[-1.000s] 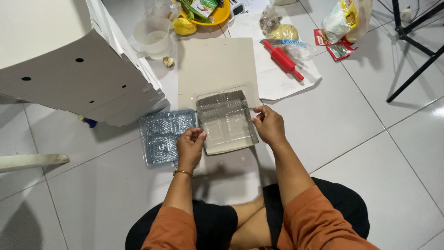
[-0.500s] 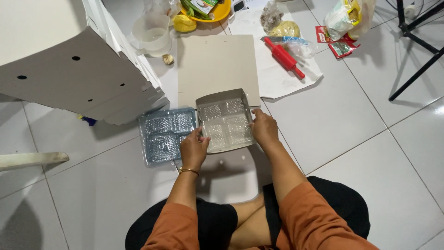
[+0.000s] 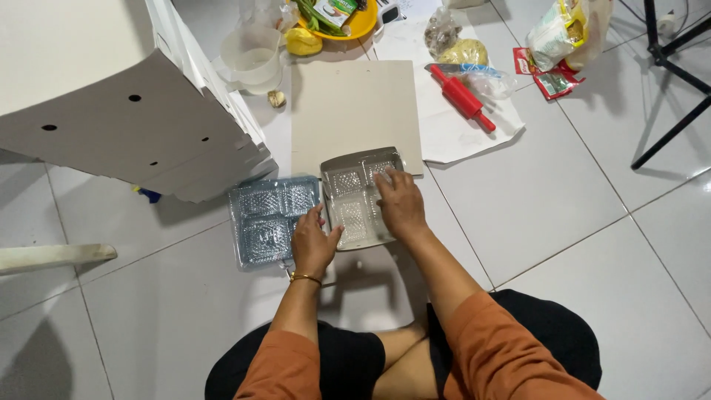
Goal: The person sits on the floor and assembles a white cardboard box. They place a plastic tray inside the box, fold the cardboard flaps to form the box structure, and then stack the completed box onto a pile of similar boxes.
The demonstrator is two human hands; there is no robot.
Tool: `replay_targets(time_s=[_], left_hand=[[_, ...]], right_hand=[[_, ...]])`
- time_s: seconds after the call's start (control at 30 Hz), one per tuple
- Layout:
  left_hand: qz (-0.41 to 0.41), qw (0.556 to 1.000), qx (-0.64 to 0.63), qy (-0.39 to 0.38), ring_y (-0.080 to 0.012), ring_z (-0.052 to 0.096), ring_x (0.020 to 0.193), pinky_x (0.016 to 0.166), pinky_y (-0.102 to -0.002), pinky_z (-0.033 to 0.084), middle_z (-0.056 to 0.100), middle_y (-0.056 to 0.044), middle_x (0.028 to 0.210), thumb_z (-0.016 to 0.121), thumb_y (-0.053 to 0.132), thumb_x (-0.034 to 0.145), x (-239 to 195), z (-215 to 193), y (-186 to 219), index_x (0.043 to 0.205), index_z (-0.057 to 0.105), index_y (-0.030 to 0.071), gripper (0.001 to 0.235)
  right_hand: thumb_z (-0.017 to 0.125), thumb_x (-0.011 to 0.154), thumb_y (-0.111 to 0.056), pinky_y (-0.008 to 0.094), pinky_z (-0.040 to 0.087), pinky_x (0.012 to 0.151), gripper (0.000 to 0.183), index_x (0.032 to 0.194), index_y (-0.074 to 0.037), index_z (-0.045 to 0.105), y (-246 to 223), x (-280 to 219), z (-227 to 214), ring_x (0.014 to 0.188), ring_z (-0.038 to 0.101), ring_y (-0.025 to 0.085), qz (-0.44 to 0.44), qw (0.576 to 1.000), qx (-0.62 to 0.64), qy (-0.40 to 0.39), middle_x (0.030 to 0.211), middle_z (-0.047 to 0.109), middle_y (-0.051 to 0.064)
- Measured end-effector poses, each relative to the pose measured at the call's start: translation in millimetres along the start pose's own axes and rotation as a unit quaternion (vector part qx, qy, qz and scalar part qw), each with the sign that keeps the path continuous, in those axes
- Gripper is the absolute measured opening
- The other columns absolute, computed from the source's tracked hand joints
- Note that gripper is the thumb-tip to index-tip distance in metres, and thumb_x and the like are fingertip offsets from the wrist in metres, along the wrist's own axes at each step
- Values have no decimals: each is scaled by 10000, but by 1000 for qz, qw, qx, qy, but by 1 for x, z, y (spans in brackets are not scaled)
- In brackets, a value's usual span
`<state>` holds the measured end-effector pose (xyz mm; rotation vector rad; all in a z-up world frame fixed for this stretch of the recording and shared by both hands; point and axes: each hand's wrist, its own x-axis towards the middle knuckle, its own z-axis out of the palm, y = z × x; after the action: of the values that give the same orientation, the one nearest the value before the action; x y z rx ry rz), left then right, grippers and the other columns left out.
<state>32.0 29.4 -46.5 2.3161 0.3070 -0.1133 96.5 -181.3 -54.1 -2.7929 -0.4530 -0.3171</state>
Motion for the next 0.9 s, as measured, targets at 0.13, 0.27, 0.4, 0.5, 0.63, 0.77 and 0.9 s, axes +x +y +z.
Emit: replay_targets(time_s=[0.13, 0.27, 0.4, 0.5, 0.63, 0.77, 0.9], left_hand=[[-20, 1000, 0, -17, -261, 729, 900, 822, -400, 574, 677, -92, 1034, 856, 273, 771, 6, -1, -7, 1409, 582, 89, 719], [-43, 997, -20, -54, -235, 754, 884, 811, -369, 586, 703, -95, 1046, 850, 276, 778, 10, 2, -8, 1429, 568, 70, 739], [-44, 995, -49, -73, -289, 763, 896, 816, -394, 603, 719, -162, 1067, 853, 229, 779, 9, 2, -3, 1444, 537, 30, 763], [-32, 995, -53, -73, -293, 764, 891, 819, -397, 603, 711, -163, 1069, 848, 213, 770, 9, 4, -6, 1445, 533, 26, 768], [-35, 996, -31, -73, -251, 763, 894, 808, -366, 607, 706, -127, 1083, 854, 229, 760, 10, 5, -7, 1453, 533, 55, 784], [-52, 994, -17, -93, -265, 756, 919, 827, -379, 597, 703, -148, 1116, 829, 199, 791, 9, 3, -1, 1492, 488, 56, 793], [-62, 993, -8, -99, -275, 755, 973, 857, -393, 602, 717, -150, 1154, 793, 243, 801, 10, 3, -3, 1488, 497, 63, 770]], right_hand=[[815, 767, -62, 523, 501, 1013, 681, 1407, -148, 600, -9, 3, 21, 1257, 555, 460, -44, 999, -9, -6, 1301, 608, 229], [734, 855, -41, 522, 543, 942, 558, 1385, -173, 620, -7, 4, 32, 1233, 574, 474, 0, 993, 84, -80, 1279, 609, 253], [647, 863, 21, 451, 583, 870, 501, 1337, -140, 651, 0, -1, 52, 1130, 649, 376, 36, 972, 194, -125, 1304, 577, 243], [617, 880, -30, 477, 558, 939, 461, 1309, -194, 649, 1, -4, 64, 1233, 566, 416, 21, 977, 158, -141, 1288, 562, 214], [585, 909, -91, 444, 564, 927, 358, 1224, -226, 688, -4, 1, 55, 1261, 551, 390, 5, 981, 118, -153, 1313, 546, 190], [641, 905, -174, 466, 565, 864, 267, 1155, -222, 723, -9, 11, 59, 1202, 560, 379, 5, 993, 31, -118, 1235, 567, 171], [715, 889, -447, 599, 435, 1027, 545, 1393, -259, 625, -57, 19, 13, 1433, 350, 485, 41, 982, 8, -185, 1488, 458, 221]])
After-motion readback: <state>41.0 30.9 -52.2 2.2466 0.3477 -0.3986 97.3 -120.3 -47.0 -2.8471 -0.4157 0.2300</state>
